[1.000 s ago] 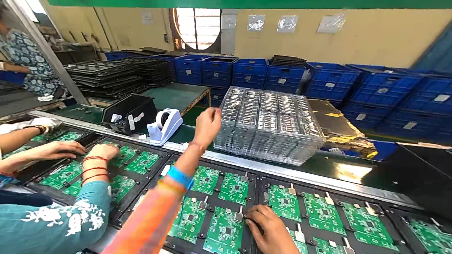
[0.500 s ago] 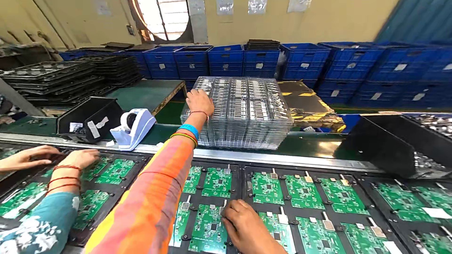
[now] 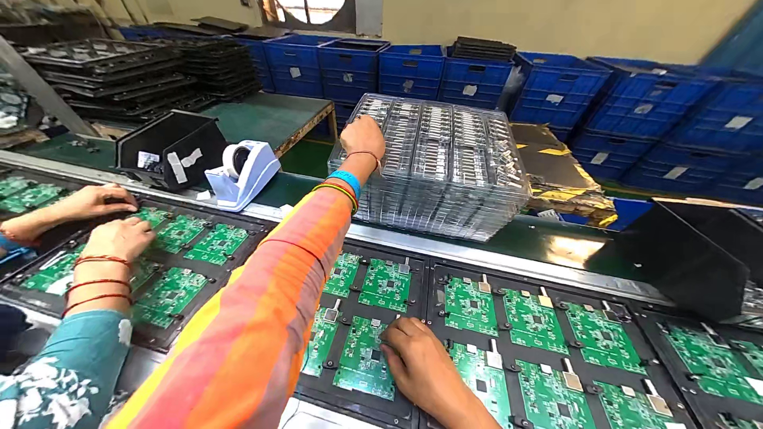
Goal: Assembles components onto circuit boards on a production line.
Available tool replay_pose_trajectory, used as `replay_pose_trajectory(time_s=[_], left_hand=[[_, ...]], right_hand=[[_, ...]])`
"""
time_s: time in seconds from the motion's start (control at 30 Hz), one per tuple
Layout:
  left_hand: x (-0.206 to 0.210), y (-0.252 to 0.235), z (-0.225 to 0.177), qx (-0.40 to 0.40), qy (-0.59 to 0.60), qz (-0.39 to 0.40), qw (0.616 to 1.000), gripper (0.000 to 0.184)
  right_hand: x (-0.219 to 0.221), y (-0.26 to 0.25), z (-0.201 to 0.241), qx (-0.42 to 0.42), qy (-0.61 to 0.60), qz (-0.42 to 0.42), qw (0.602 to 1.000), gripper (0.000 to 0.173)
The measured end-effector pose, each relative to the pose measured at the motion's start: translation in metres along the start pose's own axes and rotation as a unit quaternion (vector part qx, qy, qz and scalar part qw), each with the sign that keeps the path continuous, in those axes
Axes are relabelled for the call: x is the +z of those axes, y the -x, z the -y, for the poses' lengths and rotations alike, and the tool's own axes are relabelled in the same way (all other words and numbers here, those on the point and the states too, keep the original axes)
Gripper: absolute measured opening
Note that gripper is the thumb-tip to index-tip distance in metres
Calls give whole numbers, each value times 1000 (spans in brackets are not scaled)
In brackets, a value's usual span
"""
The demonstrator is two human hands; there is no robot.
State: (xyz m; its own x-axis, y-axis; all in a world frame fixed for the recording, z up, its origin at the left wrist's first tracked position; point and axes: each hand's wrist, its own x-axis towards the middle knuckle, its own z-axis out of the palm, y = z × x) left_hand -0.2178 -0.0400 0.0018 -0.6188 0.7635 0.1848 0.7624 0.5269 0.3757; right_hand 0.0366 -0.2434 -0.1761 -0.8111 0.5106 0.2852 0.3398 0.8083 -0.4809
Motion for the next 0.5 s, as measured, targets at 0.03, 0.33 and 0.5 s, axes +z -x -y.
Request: replay_pose_trajectory(time_s=[0.03,0.33,0.5], left_hand=[[-3,1,3,8,3,3,1000,47],[-1,22,0,47,3,-13,999,50],[-3,7,14,103,19,10,994,50]], right_hand=[[0,0,0,1,1,2,1000,23],[-1,-1,1,2,9,0,1000,23],[-5,1,-1,4,7,-14,1000,22]])
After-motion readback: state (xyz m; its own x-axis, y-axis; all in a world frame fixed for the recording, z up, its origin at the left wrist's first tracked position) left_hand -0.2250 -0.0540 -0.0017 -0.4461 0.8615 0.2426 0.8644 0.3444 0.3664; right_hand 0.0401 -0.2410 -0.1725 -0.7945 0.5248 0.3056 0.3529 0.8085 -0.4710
